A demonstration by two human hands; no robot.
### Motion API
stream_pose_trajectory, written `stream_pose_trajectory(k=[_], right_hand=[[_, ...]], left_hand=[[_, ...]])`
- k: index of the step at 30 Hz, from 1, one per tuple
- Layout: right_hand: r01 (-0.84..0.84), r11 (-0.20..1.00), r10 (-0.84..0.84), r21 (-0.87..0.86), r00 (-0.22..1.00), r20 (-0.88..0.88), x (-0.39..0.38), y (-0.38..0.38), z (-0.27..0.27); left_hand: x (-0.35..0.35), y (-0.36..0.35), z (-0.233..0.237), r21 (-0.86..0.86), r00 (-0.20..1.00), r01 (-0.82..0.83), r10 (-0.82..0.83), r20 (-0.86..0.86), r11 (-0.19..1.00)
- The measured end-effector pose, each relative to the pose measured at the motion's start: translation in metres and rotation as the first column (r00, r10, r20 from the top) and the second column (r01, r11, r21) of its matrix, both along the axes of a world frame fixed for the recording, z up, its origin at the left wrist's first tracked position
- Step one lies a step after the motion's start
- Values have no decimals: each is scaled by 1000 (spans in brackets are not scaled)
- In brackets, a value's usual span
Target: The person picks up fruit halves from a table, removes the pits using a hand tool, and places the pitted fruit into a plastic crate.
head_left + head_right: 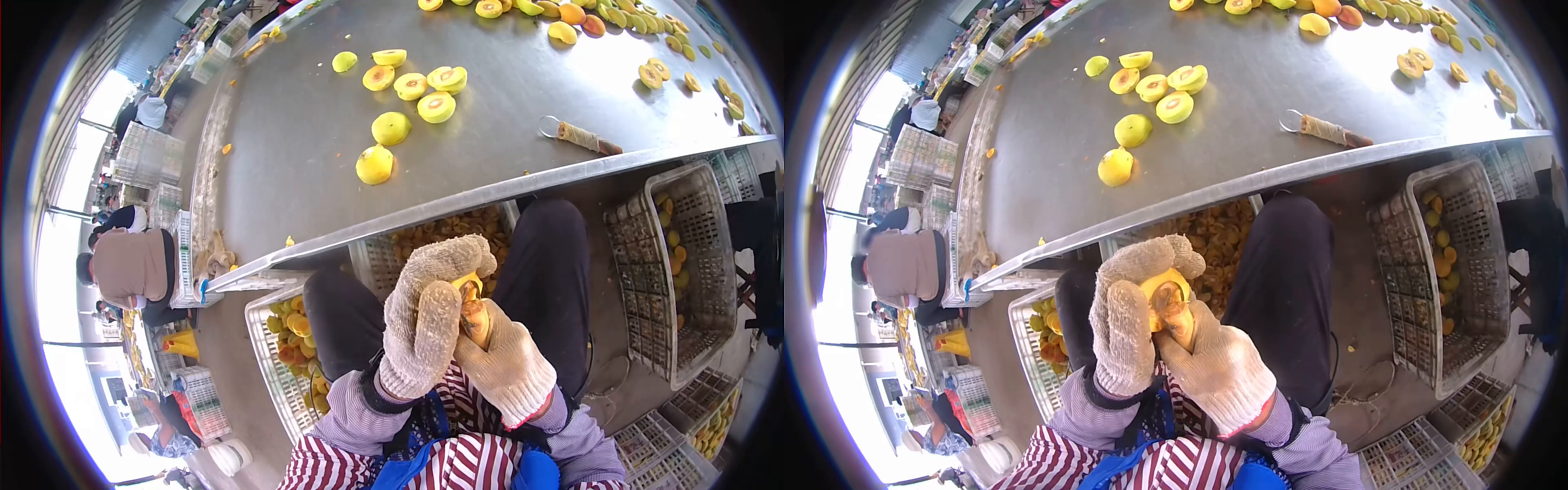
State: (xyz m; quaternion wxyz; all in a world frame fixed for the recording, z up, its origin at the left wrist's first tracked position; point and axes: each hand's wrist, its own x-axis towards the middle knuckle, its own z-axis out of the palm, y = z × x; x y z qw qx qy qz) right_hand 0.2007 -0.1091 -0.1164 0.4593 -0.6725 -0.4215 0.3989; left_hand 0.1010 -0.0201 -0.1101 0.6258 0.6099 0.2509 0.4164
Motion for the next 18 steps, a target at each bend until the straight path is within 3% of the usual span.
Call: stream_pose_trajectory(k=[1, 3, 5, 7, 9, 10, 11, 15, 17, 18], right_hand=[[-7, 1000, 8, 14, 995, -101, -2, -2, -6], [-13, 999, 19, 32, 980, -198, -5, -2, -14], [-26, 1000, 18, -8, 857, -515, -8, -2, -19], [-26, 1000, 28, 11, 860, -509, -7, 0, -17], [-22, 999, 34, 29, 859, -510, -6, 1, -10], [7, 999, 12, 47, 923, -385, -4, 2, -1], [32, 997, -14, 69, 967, -253, -3, 2, 5], [35, 999, -34, -2, 975, -218, -3, 1, 7], [6, 998, 10, 56, 961, -276, -2, -1, -3], [8, 998, 7, 55, 961, -276, -1, 0, -1]], left_hand=[[-1, -2, 1, 80, 995, -17, 25, -100, 997], [1, 3, 9, 115, 996, -11, 21, -88, 993], [0, 8, 25, -201, 983, 97, -126, -136, 975], [1, 9, 23, -145, 977, 91, -116, -176, 985], [4, 4, 17, -99, 998, 43, -37, 59, 994], [5, 2, 16, -169, 985, 70, -41, 166, 983], [5, 1, 13, -165, 985, 69, -41, 166, 984], [4, -5, 6, -264, 957, 67, 13, 289, 962], [-2, -3, 1, 131, 1000, -23, 24, -10, 991], [0, 0, -3, 262, 998, -60, 66, -17, 963]])
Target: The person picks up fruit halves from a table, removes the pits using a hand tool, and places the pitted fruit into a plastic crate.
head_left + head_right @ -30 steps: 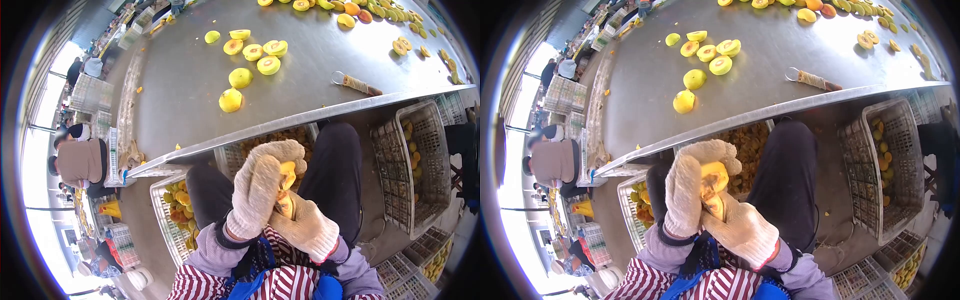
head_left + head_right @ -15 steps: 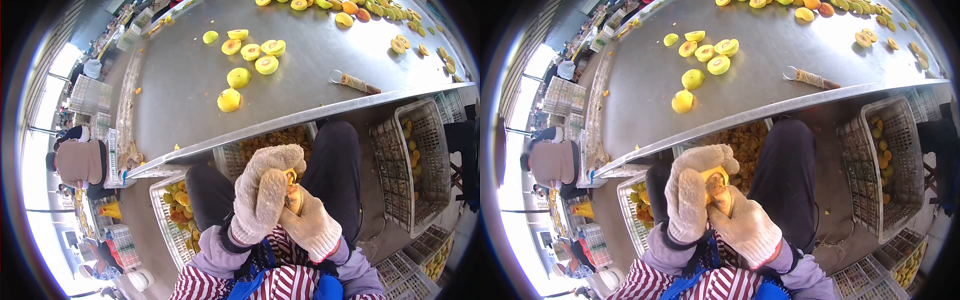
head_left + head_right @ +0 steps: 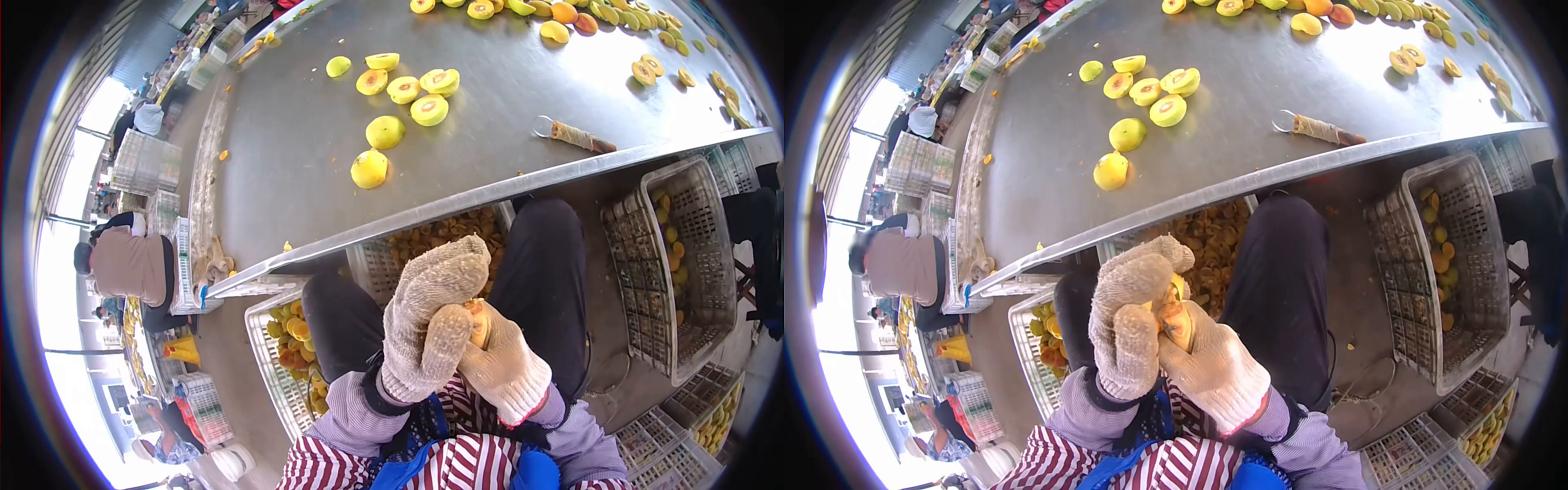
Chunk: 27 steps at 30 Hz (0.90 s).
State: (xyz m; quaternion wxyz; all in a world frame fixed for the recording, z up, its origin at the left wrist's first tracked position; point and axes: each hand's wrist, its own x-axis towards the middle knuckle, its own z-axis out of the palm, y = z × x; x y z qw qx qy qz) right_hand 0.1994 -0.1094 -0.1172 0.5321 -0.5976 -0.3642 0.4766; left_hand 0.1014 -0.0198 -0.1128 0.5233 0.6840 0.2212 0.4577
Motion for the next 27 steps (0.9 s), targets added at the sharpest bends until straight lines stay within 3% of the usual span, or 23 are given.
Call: stream_pose_trajectory(k=[1, 2, 3, 4, 5, 6, 7, 9, 11, 12, 13, 14, 15, 16, 18, 19, 20, 21, 22, 23, 24, 25, 27], right_hand=[[-58, 997, 53, -42, 993, -109, 3, 3, 5], [-119, 990, 100, -77, 971, -218, 7, 6, 9], [-113, 990, 93, -81, 972, -218, 10, 8, 14], [-199, 955, 125, -221, 944, -307, 13, 10, 19], [-293, 893, 148, -341, 908, -392, 16, 11, 25], [-270, 940, 142, -208, 865, -481, 19, 10, 32], [-266, 942, 139, -206, 865, -482, 27, 8, 30], [-553, 820, 174, -149, 489, -855, 45, 5, 24], [-500, 848, 86, -175, 455, -886, 38, -1, 20], [-505, 854, 100, -121, 389, -916, 39, -3, 18], [-507, 860, 114, -69, 320, -941, 38, -5, 16], [-487, 867, 130, -103, 422, -897, 33, -9, 10], [-488, 867, 131, -101, 421, -898, 32, -9, 9], [-502, 861, 127, -86, 375, -918, 33, -10, 7], [-514, 855, 121, -74, 335, -934, 31, -10, 8], [-463, 873, 68, -153, 427, -902, 27, -9, 11], [-406, 885, 14, -227, 512, -859, 25, -8, 13], [-409, 884, 16, -228, 514, -858, 30, -8, 13], [-514, 846, 77, -143, 384, -920, 39, -6, 12], [-599, 799, 126, -46, 242, -962, 44, -5, 12], [-599, 799, 126, -46, 243, -962, 40, -8, 11], [-545, 838, 144, -26, 267, -953, 31, -13, 10], [-484, 875, 158, -4, 293, -943, 24, -12, 13]], left_hand=[[1, 6, 7, -1, 1000, 3, -3, 3, 1000], [0, 15, 19, 20, 986, 79, -75, -148, 997], [1, 21, 30, 25, 943, 160, -145, -300, 987], [4, 20, 34, -98, 936, 140, -164, -311, 985], [5, 18, 35, -94, 938, 133, -156, -310, 987], [5, 17, 36, -233, 956, 137, -190, -222, 963], [5, 16, 36, -373, 968, 152, -215, -132, 915], [3, 25, 39, -467, 959, 195, -268, -94, 862], [3, 36, 40, -294, 881, 398, -452, -141, 869], [2, 38, 46, -276, 845, 384, -455, -279, 881], [3, 41, 47, -276, 845, 383, -455, -280, 882], [5, 44, 48, -117, 841, 433, -448, -303, 894], [5, 45, 49, 43, 838, 476, -438, -325, 878], [5, 44, 49, 42, 837, 476, -438, -327, 879], [6, 40, 51, -322, 815, 401, -495, -302, 857], [6, 38, 53, -493, 807, 343, -520, -281, 800], [10, 38, 56, -494, 808, 343, -519, -279, 799], [14, 39, 62, -523, 754, 261, -510, -414, 812], [17, 40, 64, -538, 678, 176, -497, -541, 824], [16, 41, 60, -537, 679, 176, -497, -540, 825], [14, 43, 50, -170, 786, 389, -422, -452, 905], [12, 45, 40, 249, 863, 476, -393, -318, 843], [7, 44, 31, 157, 825, 547, -498, -267, 822]])
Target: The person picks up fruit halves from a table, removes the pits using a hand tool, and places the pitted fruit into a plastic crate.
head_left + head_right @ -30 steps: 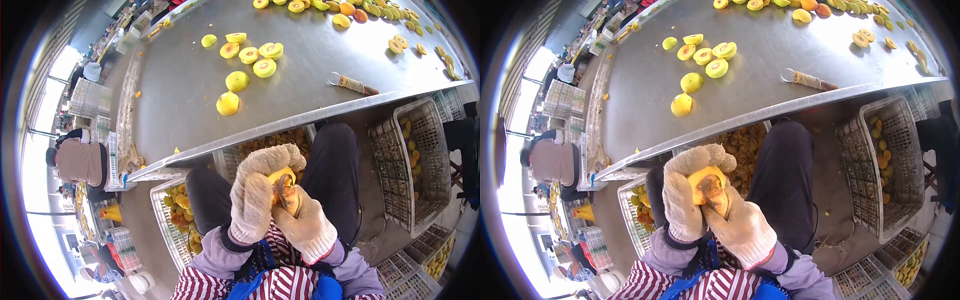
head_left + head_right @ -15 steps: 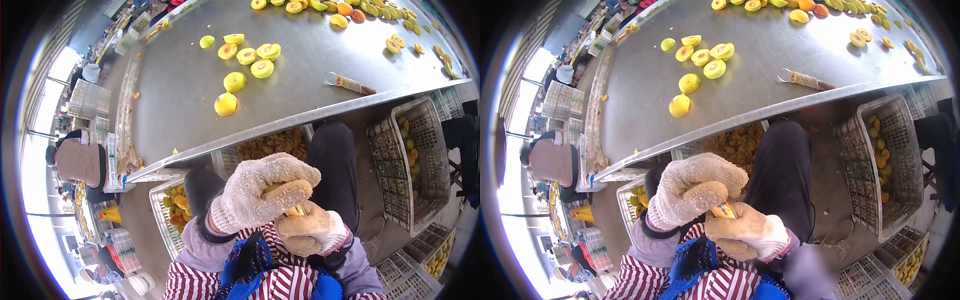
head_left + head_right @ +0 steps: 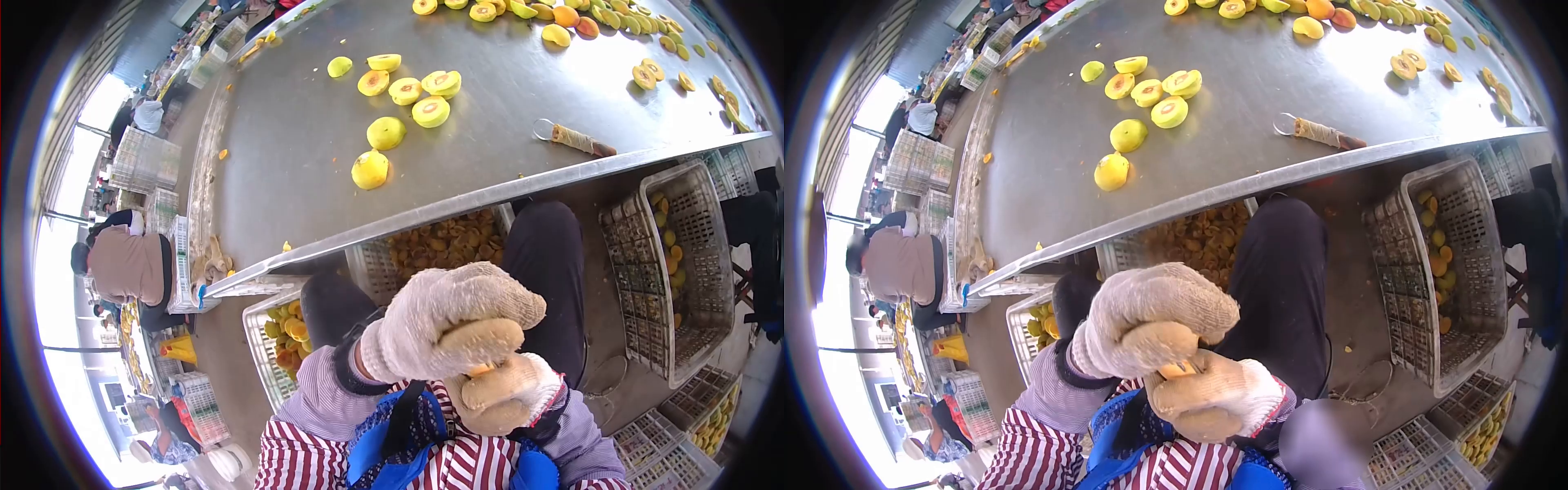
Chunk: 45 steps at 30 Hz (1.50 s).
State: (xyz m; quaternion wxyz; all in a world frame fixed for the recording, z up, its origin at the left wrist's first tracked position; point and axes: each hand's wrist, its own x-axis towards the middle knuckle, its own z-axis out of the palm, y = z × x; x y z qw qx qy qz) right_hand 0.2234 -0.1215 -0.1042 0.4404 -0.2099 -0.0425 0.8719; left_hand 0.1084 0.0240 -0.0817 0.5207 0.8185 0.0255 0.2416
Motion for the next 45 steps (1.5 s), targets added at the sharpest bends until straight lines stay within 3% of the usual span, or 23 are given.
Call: stream_pose_trajectory(k=[1, 2, 3, 4, 6, 8, 10, 13, 19, 22, 23, 24, 26, 27, 28, 30, 31, 32, 35, 39, 42, 44, 45], right_hand=[[3, 995, -5, -96, 1000, -17, -1, -1, 6], [8, 983, -13, -183, 999, -29, 0, 0, 9], [-13, 989, -2, -146, 995, -104, 1, 3, 4], [-12, 989, -3, -149, 995, -102, 5, 4, 4], [-143, 989, 147, -33, 969, 199, 13, 12, 9], [-135, 990, 141, -38, 958, 252, 10, 16, 13], [-108, 992, 123, -59, 880, 459, 8, 17, 19], [-106, 994, 106, -17, 963, 249, 5, 11, -1], [-70, 996, 66, -62, 996, -67, 11, 5, -4], [55, 976, -60, -209, 998, -14, -4, 1, 6], [129, 924, -68, -359, 982, 178, -10, -10, -7], [124, 925, -61, -359, 982, 181, -9, -22, -17], [295, 933, -275, -207, 954, 119, 1, -47, -35], [374, 919, -367, -128, 927, 75, 4, -49, -37], [634, 723, -633, -275, 767, 103, -23, -24, -17], [405, 914, -385, -1, 870, -308, 1, -7, -42], [318, 942, -259, 103, 889, -377, 10, 6, -32], [328, 943, -312, 55, 930, -196, 8, 8, -26], [256, 967, -229, -15, 887, 401, -6, 20, -11], [280, 960, -233, -19, 832, 503, -15, 26, -24], [247, 969, -204, 0, 799, 565, -21, 32, -36], [190, 982, -149, -5, 786, 601, -30, 37, -37], [176, 984, -126, -17, 765, 632, -35, 39, -38]], left_hand=[[-3, -6, -2, -359, 1000, 31, -31, 8, 933], [-4, -9, -3, -664, 998, 64, -58, 31, 745], [-4, -12, -5, -722, 996, 87, -47, 76, 687], [-3, -14, -6, -724, 996, 89, -47, 78, 684], [-2, -18, -8, -761, 993, -4, 89, 71, 649], [-6, -14, -6, -716, 993, -103, 110, -38, 690], [-8, -11, -5, -573, 982, -187, 150, -111, 798], [-10, -11, -7, -738, 999, -6, 35, 24, 674], [-9, -19, -21, -798, 988, 53, 82, 127, 601], [-12, -25, -22, -823, 985, 105, 57, 165, 558], [-13, -27, -21, -809, 985, 94, 61, 158, 580], [-10, -29, -27, -809, 985, 92, 68, 161, 581], [-5, -35, -43, -887, 883, 459, 130, 451, -44], [-4, -38, -40, -975, 969, 150, 169, 177, 161], [-6, -41, -36, -926, 960, -187, 262, -101, 328], [-18, -28, -38, -847, 934, -300, 317, -167, 440], [-28, -22, -30, -913, 935, -279, 302, -186, 299], [-40, -16, -33, -932, 927, -264, 331, -175, 247], [-99, -3, -27, -781, 821, -510, 475, -316, 361], [-221, -16, -36, -567, 483, -801, 767, -422, 192], [-320, -58, -66, -147, 64, -989, 825, -562, -24], [-369, -99, -88, 251, -165, -966, 615, -771, 55], [-386, -120, -96, 334, -181, -911, 494, -850, 241]])
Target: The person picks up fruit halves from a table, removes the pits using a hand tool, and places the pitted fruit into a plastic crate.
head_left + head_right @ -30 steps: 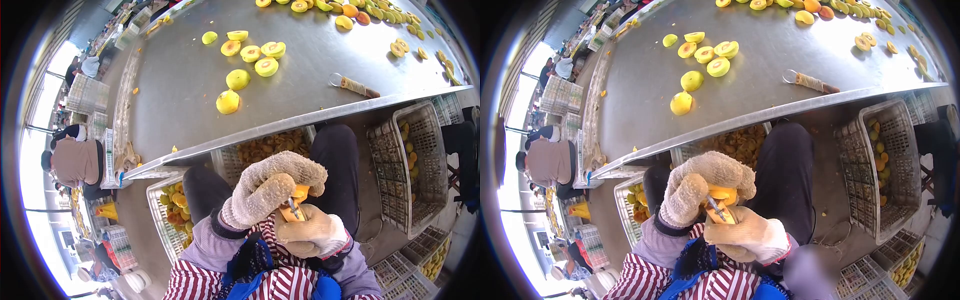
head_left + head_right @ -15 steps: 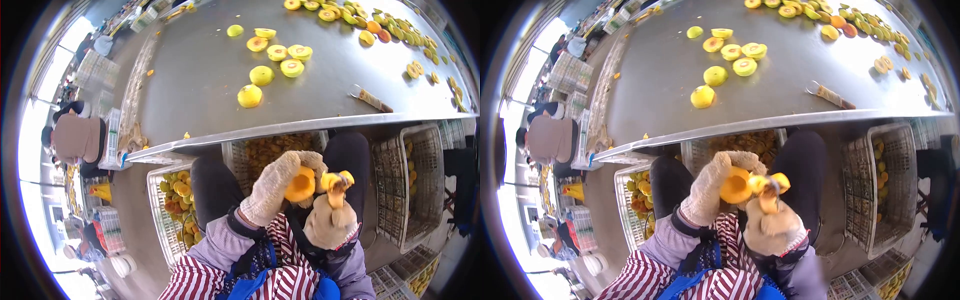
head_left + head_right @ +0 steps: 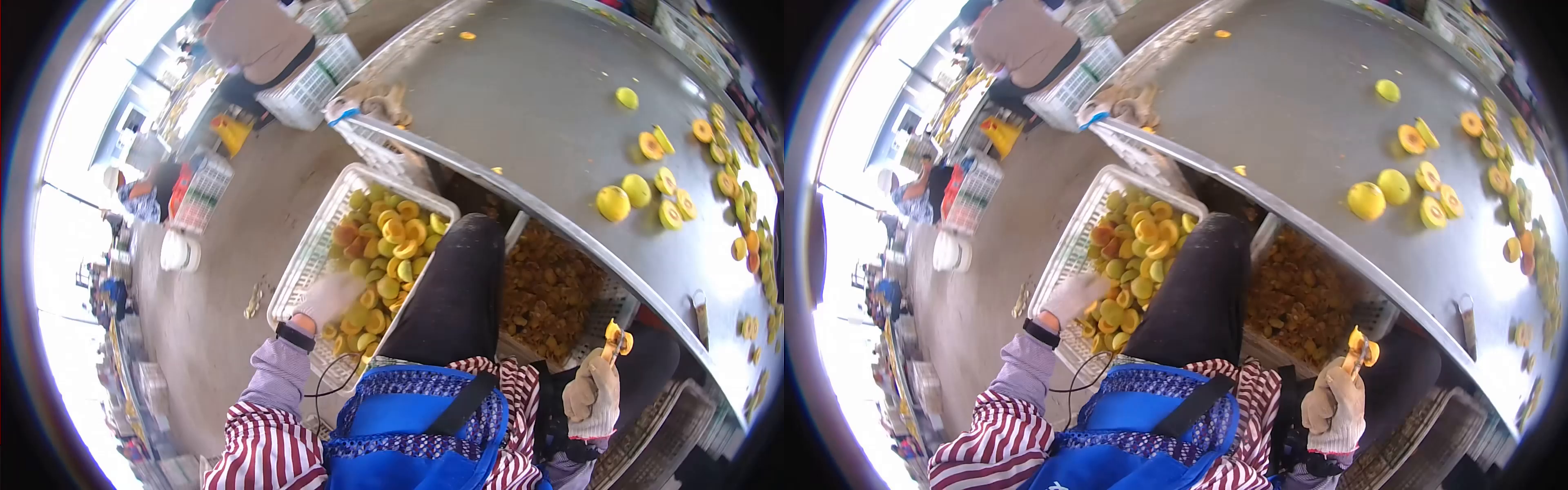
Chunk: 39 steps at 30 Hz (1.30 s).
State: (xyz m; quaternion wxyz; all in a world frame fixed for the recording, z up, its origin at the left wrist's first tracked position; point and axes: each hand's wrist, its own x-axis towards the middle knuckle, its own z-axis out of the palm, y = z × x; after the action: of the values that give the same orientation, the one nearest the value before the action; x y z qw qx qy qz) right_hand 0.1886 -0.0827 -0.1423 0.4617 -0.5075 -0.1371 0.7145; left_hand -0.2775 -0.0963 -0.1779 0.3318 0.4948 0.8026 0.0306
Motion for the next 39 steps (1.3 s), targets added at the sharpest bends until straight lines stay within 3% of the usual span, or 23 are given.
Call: stream_pose_trajectory(k=[1, 2, 4, 5, 8, 9, 11, 12, 13, 14, 15, 16, 17, 18, 21, 25, 27, 29, 31, 33, 35, 38, 39], right_hand=[[-14, 1000, 15, -17, 999, 37, -5, 2, -1], [-46, 999, 46, -17, 998, 45, -8, 3, -4], [-83, 996, 85, -29, 993, 76, -15, 5, -3], [-87, 996, 90, -33, 991, 103, -20, 7, -3], [-160, 985, 167, -58, 975, 144, -30, 11, 1], [-172, 983, 179, -60, 971, 160, -36, 11, 2], [-189, 979, 201, -79, 960, 194, -49, 15, 7], [-196, 975, 215, -101, 950, 226, -54, 16, 9], [-199, 975, 218, -102, 947, 234, -57, 16, 10], [-204, 973, 226, -110, 942, 249, -60, 16, 11], [-208, 970, 234, -122, 936, 264, -64, 16, 11], [-209, 969, 238, -132, 933, 271, -68, 16, 13], [-208, 964, 250, -163, 921, 299, -73, 18, 16], [-207, 959, 262, -196, 909, 325, -77, 19, 18], [-178, 964, 240, -198, 902, 359, -87, 20, 20], [-196, 948, 284, -252, 879, 384, -88, 23, 15], [-190, 938, 296, -292, 876, 380, -93, 25, 15], [-201, 926, 319, -318, 869, 379, -97, 28, 14], [-214, 949, 295, -232, 862, 413, -103, 30, 13], [-236, 936, 330, -260, 843, 424, -112, 39, 15], [-216, 936, 323, -277, 838, 439, -118, 42, 18], [-254, 941, 327, -223, 850, 414, -110, 42, 9], [-263, 942, 328, -207, 848, 416, -109, 37, 9]], left_hand=[[-11, -20, -9, -188, 984, 131, -151, -95, 973], [-18, -35, -20, -188, 989, 99, -117, -92, 977], [-26, -62, -43, -514, 998, 56, -53, 20, 856], [-30, -74, -60, -515, 999, 40, -31, 27, 856], [-15, -81, -79, -320, 962, -262, 218, -166, 911], [-8, -89, -106, -324, 960, -269, 227, -163, 907], [0, -111, -178, 200, 955, -11, 69, -288, 980], [-1, -104, -176, 200, 957, -15, 72, -281, 980], [-5, -88, -169, -49, 966, 195, -200, -162, 980], [-14, -70, -165, -256, 902, 421, -431, 20, 870], [-35, -53, -186, -262, 846, 530, -522, 108, 806], [-17, -14, -114, -307, 964, 239, -264, -42, 921], [-34, -5, -130, 12, 980, 197, -197, -10, 980], [-22, 32, -84, 82, 987, 157, -152, -58, 984], [-30, 93, -113, 424, 948, 281, -181, -261, 861], [-32, 152, -138, 334, 926, 181, -45, -374, 925], [-30, 153, -135, 104, 986, 10, 8, -166, 995], [-30, 130, -125, 126, 995, 5, 8, -99, 992], [-22, 93, -115, 49, 992, 125, -124, -20, 991], [-20, 48, -131, 291, 967, 251, -229, -109, 923], [-18, -4, -152, 357, 885, 461, -396, -243, 812], [-28, -54, -137, 283, 845, 535, -503, -183, 796], [-36, -63, -135, 163, 929, 369, -370, -29, 915]])
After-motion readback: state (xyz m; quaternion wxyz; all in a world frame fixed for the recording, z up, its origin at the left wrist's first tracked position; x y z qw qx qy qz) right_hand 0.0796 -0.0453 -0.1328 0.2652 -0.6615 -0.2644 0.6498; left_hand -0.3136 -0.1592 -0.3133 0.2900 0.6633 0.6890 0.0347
